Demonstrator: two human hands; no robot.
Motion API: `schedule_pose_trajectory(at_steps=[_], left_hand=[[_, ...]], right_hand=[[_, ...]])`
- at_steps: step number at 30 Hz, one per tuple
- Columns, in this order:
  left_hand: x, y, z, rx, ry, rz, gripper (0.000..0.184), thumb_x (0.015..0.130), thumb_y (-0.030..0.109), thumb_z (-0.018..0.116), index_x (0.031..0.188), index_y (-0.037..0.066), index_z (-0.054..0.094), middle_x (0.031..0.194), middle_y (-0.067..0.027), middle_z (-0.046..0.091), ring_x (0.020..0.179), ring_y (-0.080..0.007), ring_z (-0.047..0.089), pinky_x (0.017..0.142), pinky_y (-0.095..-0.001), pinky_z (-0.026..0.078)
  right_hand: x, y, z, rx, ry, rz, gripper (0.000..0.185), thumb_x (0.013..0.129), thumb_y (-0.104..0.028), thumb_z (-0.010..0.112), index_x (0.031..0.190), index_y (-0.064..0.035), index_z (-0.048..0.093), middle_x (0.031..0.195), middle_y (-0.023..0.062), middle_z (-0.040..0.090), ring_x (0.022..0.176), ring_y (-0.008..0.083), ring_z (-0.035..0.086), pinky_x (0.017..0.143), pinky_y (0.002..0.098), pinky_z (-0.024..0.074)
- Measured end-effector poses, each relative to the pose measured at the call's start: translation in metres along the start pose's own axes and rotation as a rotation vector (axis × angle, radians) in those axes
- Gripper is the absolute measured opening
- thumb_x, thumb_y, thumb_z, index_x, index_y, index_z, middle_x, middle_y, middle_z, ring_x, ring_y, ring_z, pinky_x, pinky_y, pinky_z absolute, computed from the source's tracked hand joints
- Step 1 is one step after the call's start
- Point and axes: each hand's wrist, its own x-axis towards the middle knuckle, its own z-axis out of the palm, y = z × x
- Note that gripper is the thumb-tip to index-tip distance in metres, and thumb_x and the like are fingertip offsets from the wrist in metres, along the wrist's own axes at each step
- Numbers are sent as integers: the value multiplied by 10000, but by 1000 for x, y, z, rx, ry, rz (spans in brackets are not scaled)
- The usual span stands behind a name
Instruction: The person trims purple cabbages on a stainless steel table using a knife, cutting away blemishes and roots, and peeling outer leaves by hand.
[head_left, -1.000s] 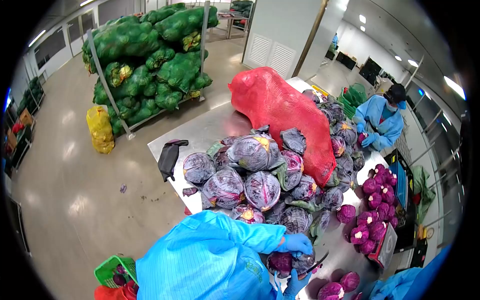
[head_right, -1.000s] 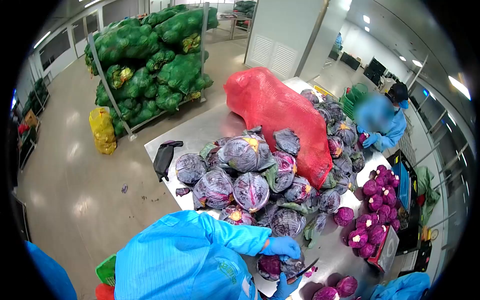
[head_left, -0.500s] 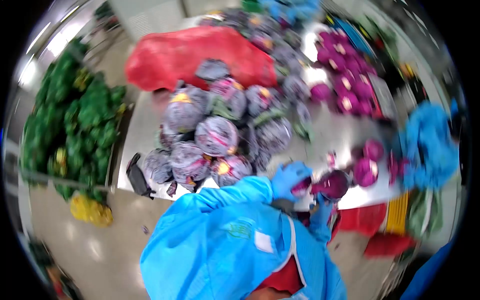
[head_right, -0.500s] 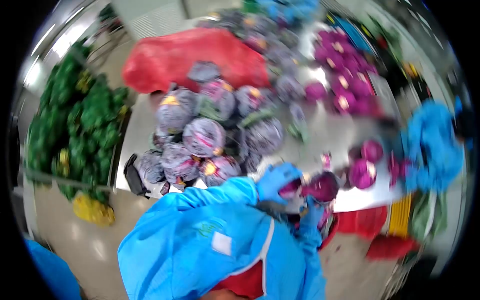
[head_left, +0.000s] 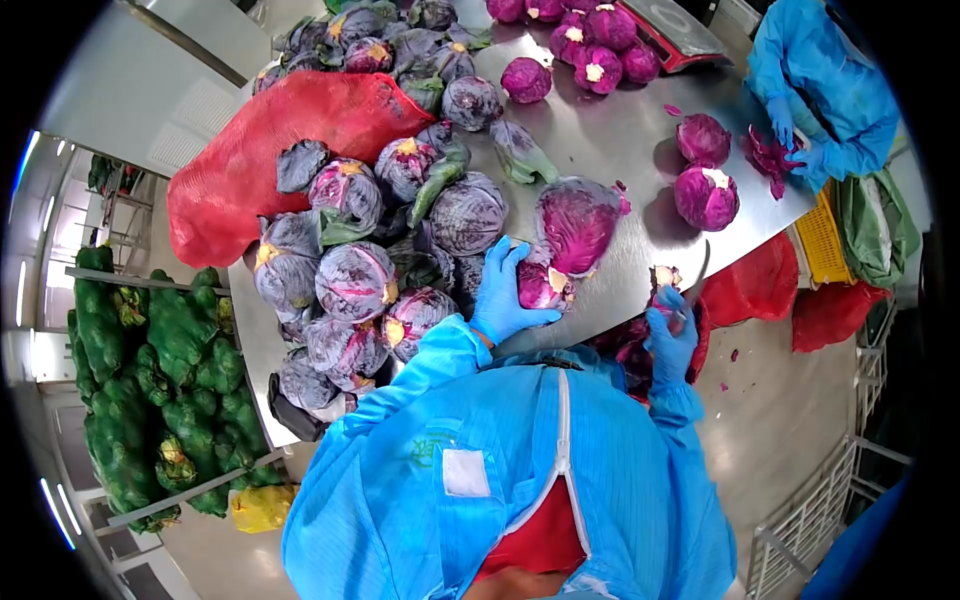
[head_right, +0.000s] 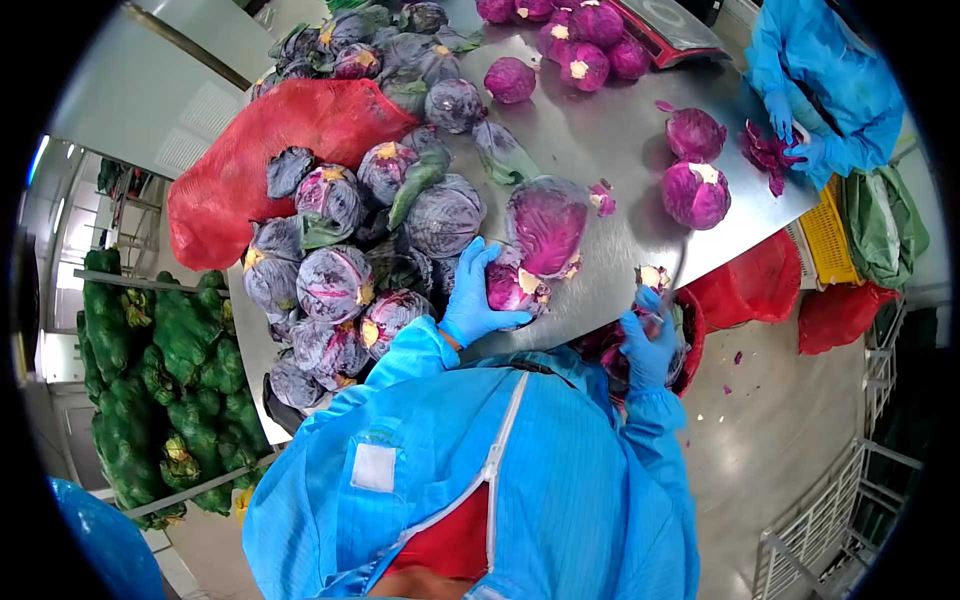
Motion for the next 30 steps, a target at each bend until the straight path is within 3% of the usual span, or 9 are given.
schedule_pose_trajectory(at_steps=[3, 5, 8, 12, 17, 23, 26, 29, 30], left_hand=[[1, 5, 2, 78, -40, 46, 1219, 490, 555, 877, 1458, 59, 329, 1438, -284, 302, 1336, -476, 300, 1119, -541, 280], [1, 11, 0, 99, -68, 35, 1205, 492, 516, 894, 1463, 77, 331, 1445, -274, 291, 1350, -458, 288, 1125, -523, 276], [0, 15, -4, 123, -105, 24, 1204, 500, 525, 885, 1473, 86, 328, 1438, -273, 301, 1340, -463, 297, 1122, -529, 276], [-8, 3, 0, 32, -2, -1, 1209, 511, 529, 883, 1490, 100, 318, 1433, -263, 307, 1337, -453, 306, 1122, -512, 283], [-20, -26, 3, -260, 151, -278, 1102, 645, 344, 890, 1517, 112, 258, 1409, -175, 326, 1339, -322, 323, 1141, -426, 280], [-17, -20, 31, -282, 213, -369, 1197, 597, 437, 898, 1516, 63, 229, 1412, -207, 343, 1303, -356, 331, 1129, -452, 257], [-16, -15, 31, -237, 147, -354, 1209, 586, 457, 901, 1501, 32, 234, 1414, -207, 344, 1293, -360, 338, 1123, -453, 270], [-14, -11, 19, -189, 50, -334, 1205, 606, 415, 904, 1526, 74, 206, 1414, -225, 320, 1319, -370, 323, 1136, -447, 269], [-10, -9, 13, -130, 12, -272, 1209, 604, 413, 902, 1526, 69, 200, 1441, -226, 301, 1343, -374, 301, 1145, -447, 257]], right_hand=[[24, 5, 54, 56, -157, -47, 676, 799, -163, 789, 1373, -15, 464, 1316, 153, 536, 1228, 231, 501, 776, 325, 528], [42, 20, 80, -197, -92, -132, 671, 771, -181, 801, 1343, -28, 486, 1240, 134, 581, 1131, 245, 563, 867, 390, 499], [65, 36, 101, -168, -113, 122, 535, 788, -194, 761, 1247, -38, 535, 1102, 113, 623, 1001, 234, 602, 812, 380, 501], [87, 69, 80, -355, 100, -11, 271, 855, -182, 637, 1069, -24, 584, 914, 93, 617, 859, 195, 589, 758, 351, 487], [56, 59, -22, -56, 126, 53, 366, 842, -131, 677, 1175, -13, 581, 1062, 81, 626, 970, 173, 593, 864, 307, 478], [15, 55, -108, -783, 297, -113, 443, 854, -137, 696, 1262, -18, 570, 1272, 161, 585, 1154, 275, 578, 1004, 375, 449], [21, 69, -104, -824, 20, -143, 426, 878, -118, 667, 1277, -20, 553, 1252, 152, 584, 1146, 283, 575, 969, 366, 470], [18, 41, -27, -473, -351, -90, 312, 939, -159, 608, 1218, -25, 572, 1067, 126, 628, 898, 210, 618, 823, 341, 522], [17, 22, -3, -735, -464, -43, 335, 934, -169, 606, 1244, -51, 559, 1021, 102, 639, 885, 206, 619, 815, 348, 525]])
